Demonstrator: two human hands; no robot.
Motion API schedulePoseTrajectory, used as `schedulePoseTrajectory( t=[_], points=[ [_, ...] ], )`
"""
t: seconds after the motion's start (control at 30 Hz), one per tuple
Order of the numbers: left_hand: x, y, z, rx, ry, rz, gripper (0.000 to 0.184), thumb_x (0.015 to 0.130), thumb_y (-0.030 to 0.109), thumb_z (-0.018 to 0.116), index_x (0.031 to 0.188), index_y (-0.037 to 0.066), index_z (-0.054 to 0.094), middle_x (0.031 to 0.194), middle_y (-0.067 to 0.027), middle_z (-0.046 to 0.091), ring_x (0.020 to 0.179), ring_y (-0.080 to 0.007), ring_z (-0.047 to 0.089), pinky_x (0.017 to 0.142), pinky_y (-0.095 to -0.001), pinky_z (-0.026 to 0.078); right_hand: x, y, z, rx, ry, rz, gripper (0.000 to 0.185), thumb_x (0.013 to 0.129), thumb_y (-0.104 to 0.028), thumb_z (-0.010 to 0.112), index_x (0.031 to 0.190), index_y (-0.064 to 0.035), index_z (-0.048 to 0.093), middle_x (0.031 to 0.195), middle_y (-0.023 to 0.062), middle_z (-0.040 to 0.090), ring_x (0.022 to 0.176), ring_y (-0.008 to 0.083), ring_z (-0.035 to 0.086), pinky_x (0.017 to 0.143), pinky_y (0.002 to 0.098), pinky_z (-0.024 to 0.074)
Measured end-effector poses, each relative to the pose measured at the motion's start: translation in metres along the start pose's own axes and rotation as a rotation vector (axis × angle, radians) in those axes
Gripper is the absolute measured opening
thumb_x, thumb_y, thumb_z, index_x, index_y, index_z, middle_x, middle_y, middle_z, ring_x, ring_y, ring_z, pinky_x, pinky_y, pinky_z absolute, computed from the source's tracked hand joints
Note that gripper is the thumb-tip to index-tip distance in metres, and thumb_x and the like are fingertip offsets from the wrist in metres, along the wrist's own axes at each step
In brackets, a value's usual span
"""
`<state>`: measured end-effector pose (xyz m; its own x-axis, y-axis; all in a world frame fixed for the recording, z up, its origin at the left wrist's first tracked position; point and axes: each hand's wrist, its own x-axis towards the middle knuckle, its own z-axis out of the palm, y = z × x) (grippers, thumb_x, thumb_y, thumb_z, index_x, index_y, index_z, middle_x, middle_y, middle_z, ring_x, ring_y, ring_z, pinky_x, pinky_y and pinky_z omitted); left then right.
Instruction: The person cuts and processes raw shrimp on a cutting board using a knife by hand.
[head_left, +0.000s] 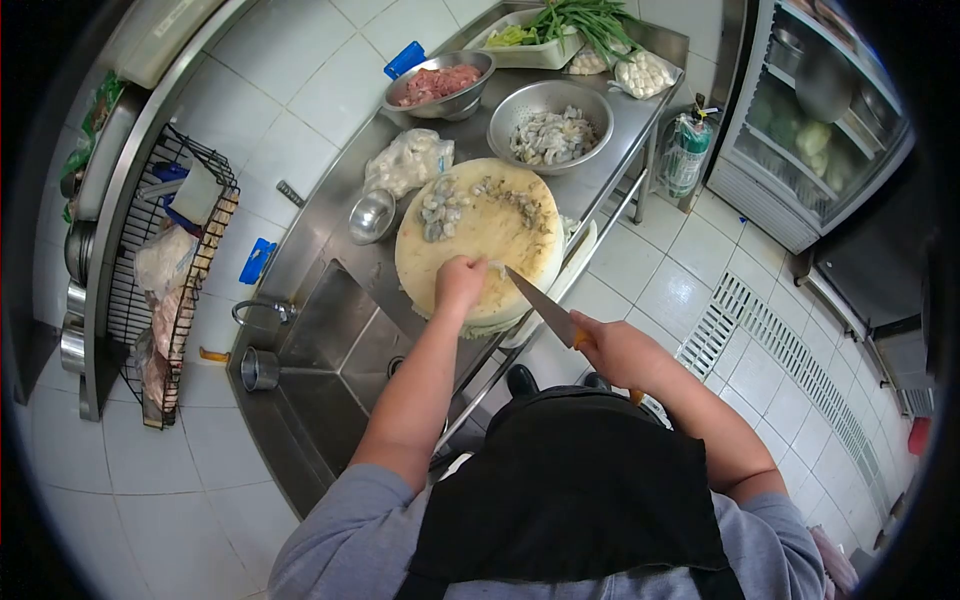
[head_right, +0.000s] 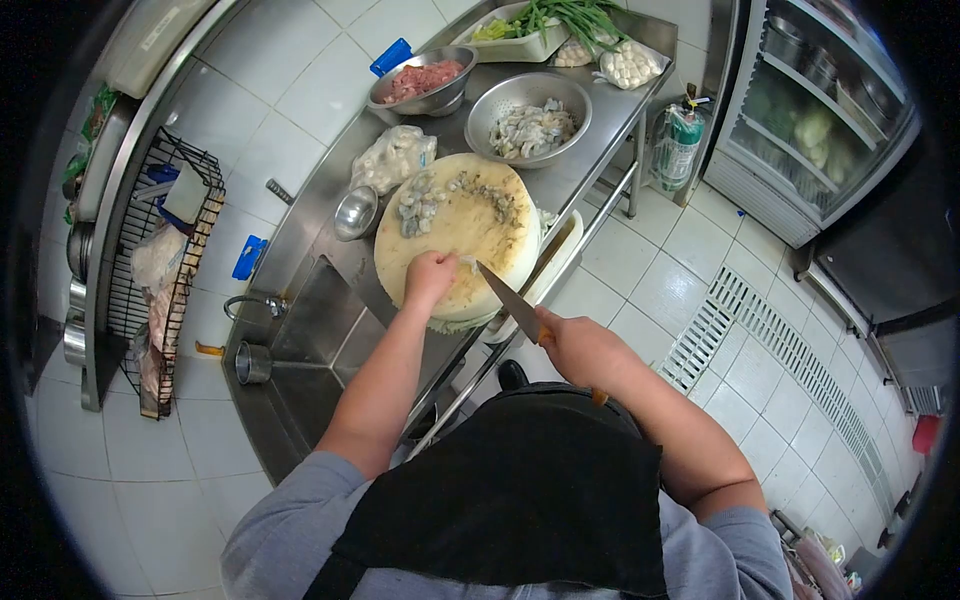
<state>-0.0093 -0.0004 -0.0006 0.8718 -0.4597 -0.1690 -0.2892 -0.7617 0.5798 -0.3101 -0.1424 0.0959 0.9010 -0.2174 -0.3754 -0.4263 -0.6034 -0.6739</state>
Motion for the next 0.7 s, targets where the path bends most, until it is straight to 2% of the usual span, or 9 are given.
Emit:
schedulePoseTrajectory(
  t=[0.07, 0.2, 0.27, 0.3, 0.37, 0.4, 0.47, 0.53, 0.7],
  points=[
    [-0.013, 0.028, -0.006, 0.128, -0.015, -0.007, 0.028, 0.084, 0.031, 0.074, 0.085, 0.003, 0.077, 0.083, -0.0192, 0.075, 0.079, -0.036, 0.073, 0.077, -0.0443, 0.057, -0.003, -0.008, -0.006, 0.002, -0.043, 0.065, 0.055, 0.103, -0.022, 0.053, 0.156, -0.0129, 0.043, 0.101, 0.025, 0.073, 0.091, 0.043, 0.072, 0.083, 0.0498, 0.0565],
    [0.01, 0.005, 0.012, 0.078, 0.033, 0.069, 0.03, 0.083, 0.032, 0.076, 0.088, 0.003, 0.078, 0.084, -0.0203, 0.075, 0.08, -0.0352, 0.073, 0.077, -0.0428, 0.057, -0.014, -0.013, -0.014, 0.013, -0.068, 0.07, 0.053, 0.103, -0.021, 0.051, 0.156, -0.0134, 0.044, 0.099, 0.0259, 0.073, 0.088, 0.0435, 0.071, 0.079, 0.0513, 0.057],
    [0.023, -0.009, 0.009, -0.006, -0.086, 0.117, 0.027, 0.083, 0.027, 0.076, 0.093, 0.002, 0.079, 0.084, -0.0175, 0.076, 0.076, -0.0275, 0.073, 0.073, -0.0378, 0.057, -0.017, -0.007, -0.013, 0.007, -0.007, 0.121, 0.053, 0.104, -0.021, 0.051, 0.156, -0.0142, 0.043, 0.099, 0.0262, 0.072, 0.086, 0.0435, 0.071, 0.076, 0.0523, 0.0571],
    [0.023, -0.008, 0.004, -0.004, -0.09, 0.121, 0.027, 0.083, 0.027, 0.076, 0.093, 0.002, 0.079, 0.084, -0.0175, 0.076, 0.076, -0.0275, 0.073, 0.073, -0.0378, 0.057, -0.017, -0.005, -0.01, 0.01, -0.003, 0.125, 0.053, 0.104, -0.021, 0.051, 0.156, -0.0142, 0.043, 0.099, 0.0262, 0.072, 0.086, 0.0435, 0.071, 0.076, 0.0523, 0.0571],
    [0.021, -0.008, -0.003, -0.26, -0.203, -0.007, 0.02, 0.083, 0.019, 0.075, 0.093, 0.002, 0.078, 0.082, -0.0114, 0.076, 0.074, -0.0174, 0.071, 0.069, -0.0312, 0.054, -0.015, 0.001, -0.003, -0.092, 0.099, 0.157, 0.054, 0.104, -0.023, 0.052, 0.156, -0.0152, 0.042, 0.1, 0.0264, 0.072, 0.085, 0.0435, 0.071, 0.076, 0.0525, 0.0571],
    [0.022, -0.011, -0.004, -0.256, -0.211, 0.0, 0.02, 0.083, 0.019, 0.075, 0.093, 0.002, 0.078, 0.082, -0.0114, 0.076, 0.074, -0.0174, 0.071, 0.069, -0.0312, 0.054, -0.015, 0.003, 0.001, -0.086, 0.105, 0.165, 0.054, 0.104, -0.023, 0.052, 0.156, -0.0152, 0.042, 0.1, 0.0264, 0.072, 0.085, 0.0435, 0.071, 0.076, 0.0525, 0.0571],
    [0.022, -0.017, -0.004, -0.437, -0.216, 0.023, 0.015, 0.083, 0.014, 0.073, 0.091, 0.001, 0.077, 0.08, -0.0068, 0.075, 0.074, -0.012, 0.068, 0.068, -0.0272, 0.052, -0.015, 0.004, 0.008, -0.078, 0.118, 0.006, 0.054, 0.104, -0.019, 0.047, 0.156, -0.0106, 0.041, 0.093, 0.0242, 0.072, 0.086, 0.043, 0.07, 0.079, 0.0539, 0.0559],
    [0.02, -0.015, -0.006, -0.396, -0.23, 0.024, 0.016, 0.084, 0.012, 0.071, 0.092, 0.0, 0.076, 0.081, -0.0069, 0.074, 0.075, -0.0123, 0.068, 0.069, -0.0274, 0.052, -0.012, 0.001, 0.006, -0.004, 0.079, -0.048, 0.054, 0.103, -0.018, 0.046, 0.157, -0.0091, 0.041, 0.093, 0.024, 0.072, 0.086, 0.0427, 0.071, 0.077, 0.0538, 0.0564],
    [0.019, -0.018, -0.006, -0.194, -0.211, 0.035, 0.015, 0.085, 0.009, 0.069, 0.092, -0.002, 0.074, 0.08, -0.0074, 0.074, 0.073, -0.0128, 0.067, 0.068, -0.0275, 0.051, 0.008, -0.014, -0.007, -0.138, 0.055, 0.154, 0.057, 0.102, -0.015, 0.045, 0.158, -0.009, 0.037, 0.096, 0.0238, 0.073, 0.09, 0.0402, 0.072, 0.079, 0.0522, 0.057]
  ],
)
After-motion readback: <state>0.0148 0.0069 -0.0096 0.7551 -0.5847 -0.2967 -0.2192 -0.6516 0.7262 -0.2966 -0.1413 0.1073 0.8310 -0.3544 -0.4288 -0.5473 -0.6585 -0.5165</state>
